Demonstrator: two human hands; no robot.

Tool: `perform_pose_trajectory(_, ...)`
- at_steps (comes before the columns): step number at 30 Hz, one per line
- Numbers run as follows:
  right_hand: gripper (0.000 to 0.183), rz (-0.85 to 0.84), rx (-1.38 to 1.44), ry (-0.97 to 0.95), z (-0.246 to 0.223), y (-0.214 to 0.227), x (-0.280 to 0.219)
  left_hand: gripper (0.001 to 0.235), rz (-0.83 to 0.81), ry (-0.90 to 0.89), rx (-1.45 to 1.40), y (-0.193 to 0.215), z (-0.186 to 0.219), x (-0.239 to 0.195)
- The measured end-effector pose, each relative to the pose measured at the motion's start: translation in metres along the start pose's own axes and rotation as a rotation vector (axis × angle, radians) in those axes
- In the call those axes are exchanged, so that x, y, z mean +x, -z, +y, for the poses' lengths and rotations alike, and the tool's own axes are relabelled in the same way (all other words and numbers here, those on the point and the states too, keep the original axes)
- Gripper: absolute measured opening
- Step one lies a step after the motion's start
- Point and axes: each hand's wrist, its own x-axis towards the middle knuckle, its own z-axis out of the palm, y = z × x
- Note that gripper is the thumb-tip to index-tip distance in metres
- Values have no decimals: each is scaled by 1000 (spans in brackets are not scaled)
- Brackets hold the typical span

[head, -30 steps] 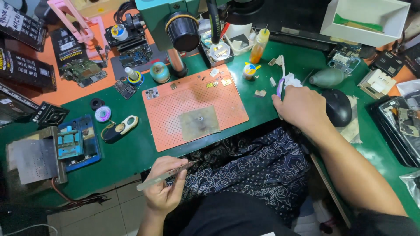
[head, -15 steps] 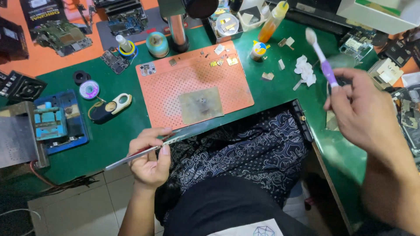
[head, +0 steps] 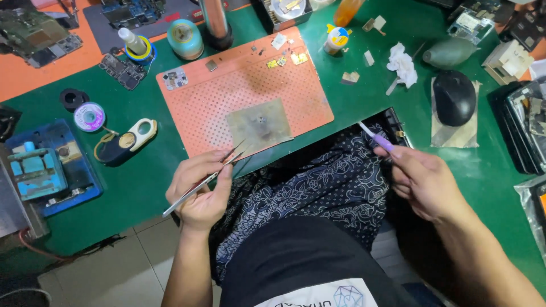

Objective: The person applies a liquid from a bottle onto a small electronic component held with tweezers, then uses a hot air gun to heat it. They subsequently clean the component and a metal stencil using a toothbrush and a tissue.

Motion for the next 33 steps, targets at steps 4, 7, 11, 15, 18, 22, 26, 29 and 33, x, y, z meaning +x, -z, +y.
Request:
perform_pose_trajectory(4, 31, 15, 7, 17, 2, 5, -10, 11, -30, -47, -10, 2, 0, 1)
perform_pose_trajectory(7, 29, -6, 13, 34, 3, -4, -1, 10, -33, -25, -22, 1, 1, -1)
perform_pose_trajectory(11, 30, -32, 45, 28, 5, 0, -5, 10, -12, 9, -6, 1, 1, -1)
perform_pose_trajectory(15, 30, 18, 46, 26, 5, -4, -6, 10, -22, -14, 18, 2, 0, -2)
perform_pose_trajectory(18, 30, 37, 78, 42, 6, -9, -1, 10, -27, -8, -16, -1, 1, -5)
perform_pose_trajectory(22, 30, 49, 124, 27, 6, 0, -14, 11, -14, -16, -7, 1, -1, -3)
perform_pose_trajectory(26, 31, 80, 121, 25, 8, -7, -7, 9, -45, -37, -16, -2, 3, 0)
perform_pose_trajectory(29, 30, 23, 138, 70, 6, -10, 1, 9, -36, -2, 31, 1, 0, -2)
perform_pose_trajectory(33, 30, 50, 125, 54, 8, -1, -10, 9, -28, 10, 18, 1, 1, -2)
